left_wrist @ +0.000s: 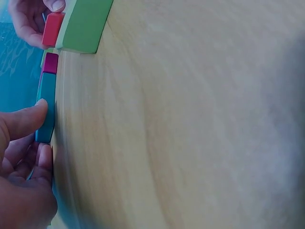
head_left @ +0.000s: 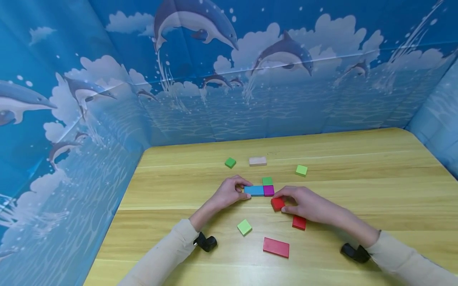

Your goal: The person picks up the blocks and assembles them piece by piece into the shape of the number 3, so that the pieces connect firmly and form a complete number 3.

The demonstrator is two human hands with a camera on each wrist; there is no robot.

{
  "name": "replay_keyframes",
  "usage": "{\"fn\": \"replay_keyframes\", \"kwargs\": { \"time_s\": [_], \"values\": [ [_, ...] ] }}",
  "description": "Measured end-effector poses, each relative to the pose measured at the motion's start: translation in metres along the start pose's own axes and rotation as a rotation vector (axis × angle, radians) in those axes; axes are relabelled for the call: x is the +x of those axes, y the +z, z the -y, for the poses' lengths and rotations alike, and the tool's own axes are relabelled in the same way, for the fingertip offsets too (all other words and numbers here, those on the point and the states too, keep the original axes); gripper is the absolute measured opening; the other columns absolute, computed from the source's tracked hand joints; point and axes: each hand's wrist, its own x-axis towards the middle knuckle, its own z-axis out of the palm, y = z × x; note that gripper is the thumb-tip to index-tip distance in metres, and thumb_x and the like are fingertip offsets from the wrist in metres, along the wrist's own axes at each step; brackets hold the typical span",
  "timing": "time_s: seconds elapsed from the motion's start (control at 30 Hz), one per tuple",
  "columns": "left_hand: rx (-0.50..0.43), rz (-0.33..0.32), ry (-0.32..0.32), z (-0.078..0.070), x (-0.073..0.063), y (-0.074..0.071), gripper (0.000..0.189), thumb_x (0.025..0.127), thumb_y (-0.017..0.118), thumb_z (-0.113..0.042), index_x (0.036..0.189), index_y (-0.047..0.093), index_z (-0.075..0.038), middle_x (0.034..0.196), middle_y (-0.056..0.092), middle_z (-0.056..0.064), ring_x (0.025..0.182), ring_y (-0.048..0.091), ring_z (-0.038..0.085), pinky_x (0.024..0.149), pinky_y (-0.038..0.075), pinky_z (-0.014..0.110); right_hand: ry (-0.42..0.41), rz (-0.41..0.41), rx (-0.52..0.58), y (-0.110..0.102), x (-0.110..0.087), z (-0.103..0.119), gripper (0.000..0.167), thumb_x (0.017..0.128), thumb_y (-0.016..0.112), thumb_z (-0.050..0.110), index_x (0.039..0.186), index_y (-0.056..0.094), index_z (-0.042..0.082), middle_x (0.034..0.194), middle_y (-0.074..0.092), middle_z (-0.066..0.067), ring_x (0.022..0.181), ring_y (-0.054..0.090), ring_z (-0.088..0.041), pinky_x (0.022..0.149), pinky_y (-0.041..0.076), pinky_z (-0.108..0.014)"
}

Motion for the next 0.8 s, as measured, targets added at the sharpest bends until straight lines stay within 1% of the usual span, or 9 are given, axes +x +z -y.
{"fn": "replay_keyframes", "kwargs": {
  "time_s": [0.23, 0.33, 0.53, 0.67, 0.8],
  "values": [
    [-0.002, -0.005, -0.010, -0.002, -0.002, 0.000, 0.028, 0.083, 0.079, -0.007, 0.110, 0.074, -0.009, 0.096, 0.060, -0.001, 0.081, 0.052, 0.016, 0.072, 0.045, 0.025, 0.038, -0.043, -0.035, 0.008, 0.002, 0.012, 0.038, 0.086, 0.077, 0.018, 0.123, 0.067, 0.014, 0.117, 0.063, 0.003, 0.108, 0.057, -0.020, 0.092, 0.049, -0.043],
    [-0.005, -0.007, -0.010, -0.003, -0.003, 0.000, 0.028, 0.083, 0.080, -0.007, 0.110, 0.074, -0.009, 0.097, 0.060, 0.001, 0.082, 0.052, 0.016, 0.072, 0.045, 0.025, 0.047, -0.068, -0.074, 0.012, 0.003, 0.016, 0.040, 0.084, 0.079, 0.019, 0.122, 0.067, 0.013, 0.117, 0.064, 0.002, 0.110, 0.058, -0.023, 0.094, 0.048, -0.045],
    [0.001, -0.003, -0.018, -0.003, -0.004, 0.000, 0.028, 0.083, 0.079, -0.007, 0.111, 0.074, -0.009, 0.097, 0.059, 0.000, 0.082, 0.052, 0.016, 0.072, 0.045, 0.025, 0.060, -0.094, -0.127, 0.017, 0.005, 0.019, 0.043, 0.081, 0.082, 0.021, 0.121, 0.068, 0.011, 0.115, 0.065, -0.001, 0.108, 0.059, -0.023, 0.093, 0.049, -0.046],
    [-0.002, -0.001, -0.019, -0.003, -0.004, 0.000, 0.028, 0.083, 0.079, -0.007, 0.110, 0.074, -0.009, 0.097, 0.060, 0.000, 0.082, 0.052, 0.016, 0.072, 0.045, 0.025, 0.068, -0.094, -0.111, 0.015, 0.004, 0.020, 0.044, 0.080, 0.083, 0.023, 0.121, 0.068, 0.012, 0.115, 0.065, -0.001, 0.107, 0.059, -0.023, 0.092, 0.049, -0.045],
    [-0.005, 0.000, -0.017, -0.003, -0.004, 0.000, 0.028, 0.083, 0.079, -0.008, 0.111, 0.074, -0.009, 0.098, 0.060, 0.001, 0.082, 0.052, 0.016, 0.072, 0.045, 0.025, 0.071, -0.108, -0.068, 0.011, 0.001, 0.020, 0.040, 0.083, 0.081, 0.023, 0.120, 0.069, 0.013, 0.115, 0.065, 0.001, 0.105, 0.059, -0.021, 0.090, 0.050, -0.045]
  ]
}}
